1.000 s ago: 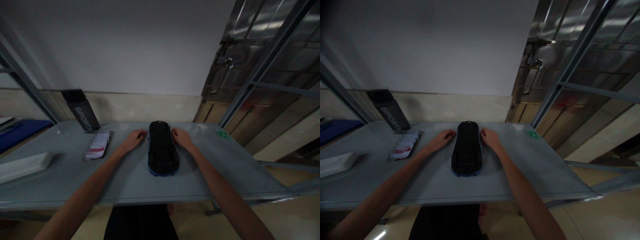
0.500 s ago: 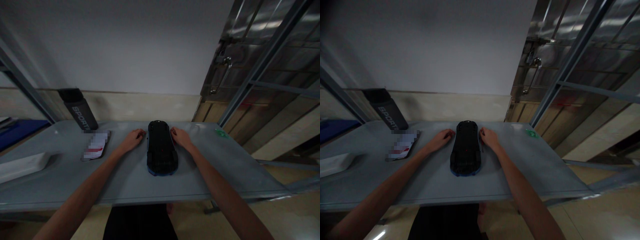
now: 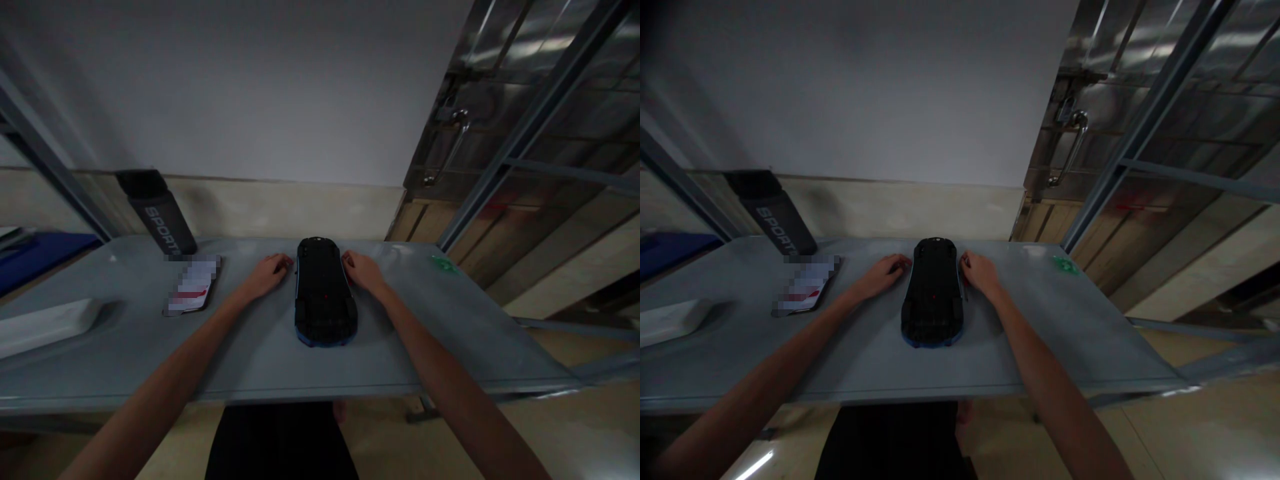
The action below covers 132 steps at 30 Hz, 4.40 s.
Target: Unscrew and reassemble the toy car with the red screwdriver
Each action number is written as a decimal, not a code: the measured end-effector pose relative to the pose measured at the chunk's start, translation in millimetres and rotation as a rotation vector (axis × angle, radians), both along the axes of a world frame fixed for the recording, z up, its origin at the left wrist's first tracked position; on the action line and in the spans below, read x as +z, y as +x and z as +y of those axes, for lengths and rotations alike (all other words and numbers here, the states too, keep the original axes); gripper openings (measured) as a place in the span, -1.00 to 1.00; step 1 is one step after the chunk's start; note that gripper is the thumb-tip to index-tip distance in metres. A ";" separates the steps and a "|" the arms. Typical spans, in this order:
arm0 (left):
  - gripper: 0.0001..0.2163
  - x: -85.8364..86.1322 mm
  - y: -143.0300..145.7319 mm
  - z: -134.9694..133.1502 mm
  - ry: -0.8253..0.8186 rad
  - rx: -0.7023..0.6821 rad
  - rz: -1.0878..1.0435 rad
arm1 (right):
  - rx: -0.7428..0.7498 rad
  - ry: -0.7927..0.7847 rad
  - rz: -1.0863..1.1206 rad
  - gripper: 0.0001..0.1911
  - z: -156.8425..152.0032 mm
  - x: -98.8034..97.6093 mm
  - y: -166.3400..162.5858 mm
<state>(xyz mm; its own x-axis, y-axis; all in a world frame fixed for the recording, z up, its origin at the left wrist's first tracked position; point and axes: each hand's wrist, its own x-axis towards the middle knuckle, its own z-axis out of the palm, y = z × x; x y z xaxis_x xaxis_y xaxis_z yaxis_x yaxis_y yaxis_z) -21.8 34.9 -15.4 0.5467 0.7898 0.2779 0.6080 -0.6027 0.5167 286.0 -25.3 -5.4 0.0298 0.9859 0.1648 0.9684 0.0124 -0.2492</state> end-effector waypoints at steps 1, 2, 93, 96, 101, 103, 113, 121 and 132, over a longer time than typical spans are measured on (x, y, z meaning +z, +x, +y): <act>-0.71 0.0 -0.1 -0.2 -0.002 0.001 0.000 | -0.003 0.000 0.000 -0.68 0.1 -0.1 0.1; -0.71 -0.2 -0.1 -0.4 -0.004 0.002 -0.001 | -0.005 0.001 0.001 -0.68 0.2 -0.4 0.1; -0.70 0.3 0.0 -2.0 -0.033 0.007 -0.025 | 0.001 -0.015 0.012 -0.68 -0.2 0.5 -0.9; -0.71 0.2 0.1 -2.1 -0.037 0.005 -0.034 | -0.004 -0.017 0.016 -0.68 -0.7 1.2 -1.9; -0.72 1.0 0.3 -2.2 -0.054 0.016 -0.063 | 0.001 -0.027 0.031 -0.67 -2.3 2.9 -1.9; -0.73 1.8 0.2 -3.2 -0.071 0.018 -0.086 | 0.010 -0.033 0.037 -0.67 -2.7 3.9 -1.3; -0.63 -0.4 15.1 -9.3 -0.323 0.105 -0.446 | 0.110 -0.091 0.041 -0.74 0.2 6.8 1.1; -0.22 2.9 30.8 -34.8 -0.829 -0.050 -0.741 | 0.221 -0.122 0.121 -0.80 -11.9 14.9 7.7; -0.17 -7.0 19.4 -26.1 -0.888 -0.144 -0.736 | 0.301 -0.150 0.146 -0.85 -32.1 19.5 12.3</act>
